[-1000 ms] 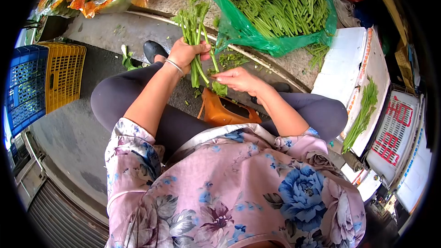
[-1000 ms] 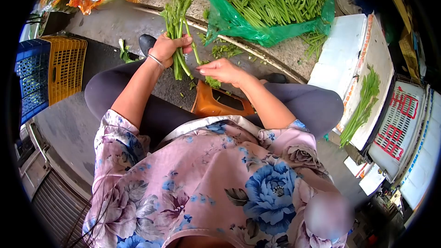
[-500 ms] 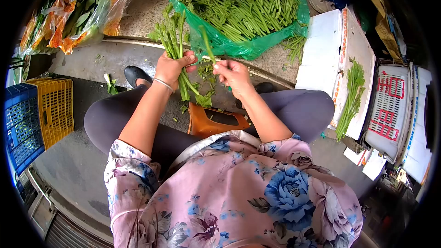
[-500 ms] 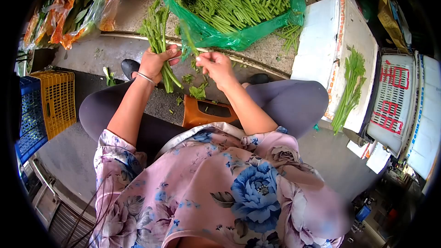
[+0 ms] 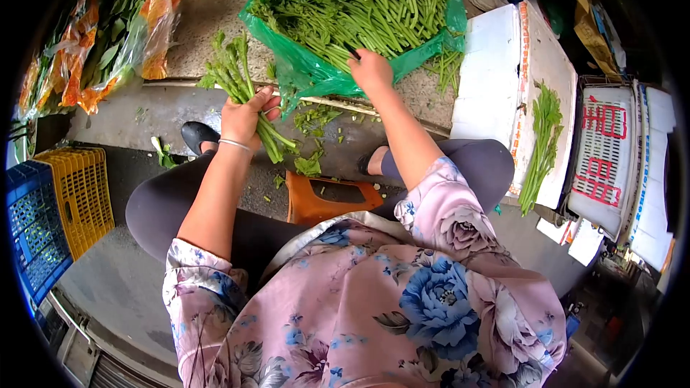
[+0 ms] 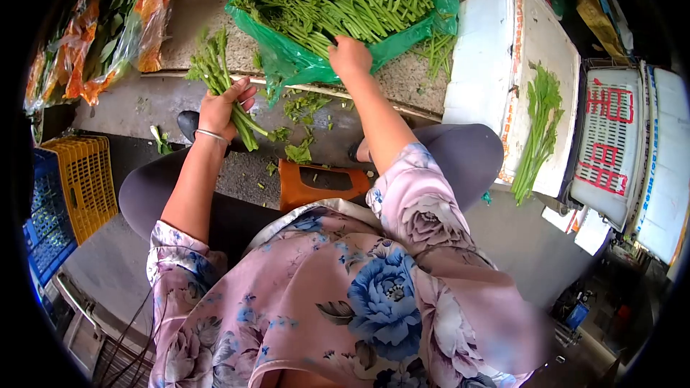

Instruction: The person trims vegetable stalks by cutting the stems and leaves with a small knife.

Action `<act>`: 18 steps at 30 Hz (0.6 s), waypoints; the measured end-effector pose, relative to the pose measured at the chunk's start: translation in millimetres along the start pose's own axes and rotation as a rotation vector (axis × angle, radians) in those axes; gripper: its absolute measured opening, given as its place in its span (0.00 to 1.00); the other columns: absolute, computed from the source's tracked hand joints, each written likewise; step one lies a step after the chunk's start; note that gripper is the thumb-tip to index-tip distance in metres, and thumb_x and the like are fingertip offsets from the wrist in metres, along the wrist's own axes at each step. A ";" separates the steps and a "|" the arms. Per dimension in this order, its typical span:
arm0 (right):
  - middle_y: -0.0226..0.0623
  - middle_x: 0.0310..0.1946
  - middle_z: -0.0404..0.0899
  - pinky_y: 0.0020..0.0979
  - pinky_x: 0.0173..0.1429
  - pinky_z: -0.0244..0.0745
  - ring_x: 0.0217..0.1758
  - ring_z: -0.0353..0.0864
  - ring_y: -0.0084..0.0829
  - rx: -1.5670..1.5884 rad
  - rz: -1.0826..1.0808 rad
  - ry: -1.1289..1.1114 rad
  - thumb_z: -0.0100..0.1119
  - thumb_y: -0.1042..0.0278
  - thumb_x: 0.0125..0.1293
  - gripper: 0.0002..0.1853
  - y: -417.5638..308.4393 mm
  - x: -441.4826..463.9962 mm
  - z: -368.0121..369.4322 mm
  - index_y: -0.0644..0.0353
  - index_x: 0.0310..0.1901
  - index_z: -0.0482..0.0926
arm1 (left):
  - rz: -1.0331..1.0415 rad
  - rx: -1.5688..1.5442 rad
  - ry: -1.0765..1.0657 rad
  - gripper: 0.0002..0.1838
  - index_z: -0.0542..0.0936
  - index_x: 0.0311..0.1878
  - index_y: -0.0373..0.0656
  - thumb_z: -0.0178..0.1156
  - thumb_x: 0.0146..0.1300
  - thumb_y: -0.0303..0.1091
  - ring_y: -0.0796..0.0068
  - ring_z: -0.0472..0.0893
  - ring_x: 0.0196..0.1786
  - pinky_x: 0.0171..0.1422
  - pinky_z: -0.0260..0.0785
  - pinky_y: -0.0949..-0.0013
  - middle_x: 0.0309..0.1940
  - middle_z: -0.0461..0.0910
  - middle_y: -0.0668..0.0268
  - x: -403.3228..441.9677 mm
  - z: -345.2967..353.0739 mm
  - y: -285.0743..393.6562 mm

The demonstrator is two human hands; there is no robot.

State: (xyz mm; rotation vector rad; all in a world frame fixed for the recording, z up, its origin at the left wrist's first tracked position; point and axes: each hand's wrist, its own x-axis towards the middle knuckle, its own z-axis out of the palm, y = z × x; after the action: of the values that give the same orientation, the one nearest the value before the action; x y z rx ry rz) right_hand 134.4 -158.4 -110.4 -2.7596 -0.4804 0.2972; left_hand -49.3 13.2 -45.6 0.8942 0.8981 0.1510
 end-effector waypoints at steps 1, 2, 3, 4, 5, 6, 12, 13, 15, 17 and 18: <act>0.39 0.36 0.78 0.36 0.45 0.71 0.42 0.77 0.39 -0.110 0.049 -0.219 0.59 0.56 0.53 0.17 -12.2 0.2 -8.8 0.51 0.44 0.76 | -0.001 0.004 -0.003 0.07 0.73 0.38 0.36 0.57 0.55 0.23 0.71 0.79 0.31 0.30 0.74 0.74 0.30 0.76 0.62 -0.6 0.8 0.6; 0.38 0.40 0.77 0.34 0.49 0.70 0.46 0.75 0.37 -0.188 0.060 -0.287 0.60 0.56 0.52 0.20 -14.5 4.5 -2.4 0.49 0.47 0.75 | -0.001 0.006 -0.001 0.07 0.74 0.37 0.36 0.57 0.55 0.23 0.71 0.79 0.31 0.30 0.74 0.74 0.30 0.76 0.63 -0.9 0.2 2.1; 0.38 0.41 0.77 0.34 0.49 0.70 0.47 0.75 0.37 -0.201 0.059 -0.264 0.60 0.56 0.51 0.21 -14.7 4.3 0.9 0.49 0.48 0.75 | -0.003 0.037 -0.020 0.07 0.74 0.39 0.37 0.57 0.57 0.26 0.71 0.79 0.36 0.33 0.73 0.75 0.35 0.77 0.63 -0.4 -1.3 3.1; 0.37 0.41 0.77 0.33 0.50 0.69 0.48 0.75 0.36 -0.215 0.054 -0.243 0.61 0.56 0.51 0.22 -14.6 5.1 3.3 0.48 0.49 0.75 | -0.001 0.035 -0.023 0.07 0.74 0.39 0.37 0.57 0.57 0.26 0.71 0.79 0.36 0.33 0.73 0.75 0.35 0.77 0.63 0.5 -0.9 3.3; 0.37 0.41 0.77 0.33 0.50 0.69 0.48 0.75 0.36 -0.216 0.051 -0.241 0.61 0.56 0.51 0.22 -13.1 7.4 4.0 0.48 0.49 0.75 | 0.003 0.019 -0.015 0.07 0.74 0.38 0.37 0.57 0.56 0.25 0.72 0.79 0.34 0.32 0.73 0.75 0.33 0.77 0.63 0.9 -0.7 3.5; 0.37 0.40 0.78 0.33 0.49 0.70 0.46 0.75 0.36 -0.193 0.061 -0.263 0.61 0.56 0.51 0.20 -10.3 8.7 4.0 0.48 0.47 0.76 | 0.004 0.004 -0.003 0.07 0.73 0.37 0.36 0.57 0.55 0.24 0.72 0.79 0.32 0.30 0.73 0.74 0.30 0.76 0.63 -0.5 -0.2 3.8; 0.35 0.33 0.79 0.33 0.42 0.72 0.38 0.78 0.34 0.028 0.088 -0.311 0.60 0.55 0.51 0.14 -7.2 15.7 -30.4 0.52 0.37 0.79 | -0.024 -0.064 0.008 0.07 0.71 0.38 0.38 0.56 0.55 0.22 0.70 0.79 0.31 0.30 0.74 0.72 0.30 0.76 0.63 -2.7 3.0 4.1; 0.34 0.32 0.79 0.33 0.41 0.71 0.37 0.78 0.34 0.031 0.079 -0.284 0.60 0.55 0.51 0.14 -7.1 15.2 -38.8 0.52 0.37 0.79 | -0.010 -0.064 0.013 0.07 0.72 0.38 0.37 0.56 0.55 0.23 0.70 0.79 0.32 0.31 0.74 0.73 0.31 0.76 0.63 -3.1 3.2 4.1; 0.33 0.31 0.79 0.33 0.40 0.71 0.36 0.78 0.34 0.016 0.082 -0.190 0.60 0.55 0.50 0.14 -6.0 11.6 -58.6 0.52 0.36 0.78 | 0.007 -0.070 0.015 0.08 0.72 0.38 0.36 0.57 0.55 0.24 0.70 0.79 0.33 0.32 0.73 0.74 0.32 0.76 0.63 -4.1 6.7 5.0; 0.32 0.26 0.79 0.30 0.35 0.70 0.29 0.78 0.31 0.062 0.041 0.014 0.63 0.55 0.48 0.16 6.9 14.2 -68.8 0.52 0.38 0.79 | -0.012 -0.072 0.029 0.08 0.70 0.38 0.37 0.56 0.54 0.21 0.70 0.79 0.31 0.30 0.74 0.72 0.30 0.76 0.62 -4.9 10.1 6.6; 0.34 0.31 0.80 0.32 0.37 0.71 0.33 0.79 0.35 0.148 0.063 0.043 0.62 0.56 0.49 0.15 8.8 12.7 -79.3 0.54 0.37 0.78 | -0.006 -0.076 0.027 0.08 0.70 0.38 0.37 0.56 0.54 0.21 0.70 0.79 0.31 0.30 0.74 0.72 0.30 0.76 0.62 -4.6 10.3 6.5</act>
State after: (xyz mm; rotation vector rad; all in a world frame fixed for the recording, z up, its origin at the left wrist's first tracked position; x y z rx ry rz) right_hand 169.0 -183.7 -41.9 -2.6346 -0.3463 0.2767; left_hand -43.2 9.0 -35.0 0.8204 0.9142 0.1912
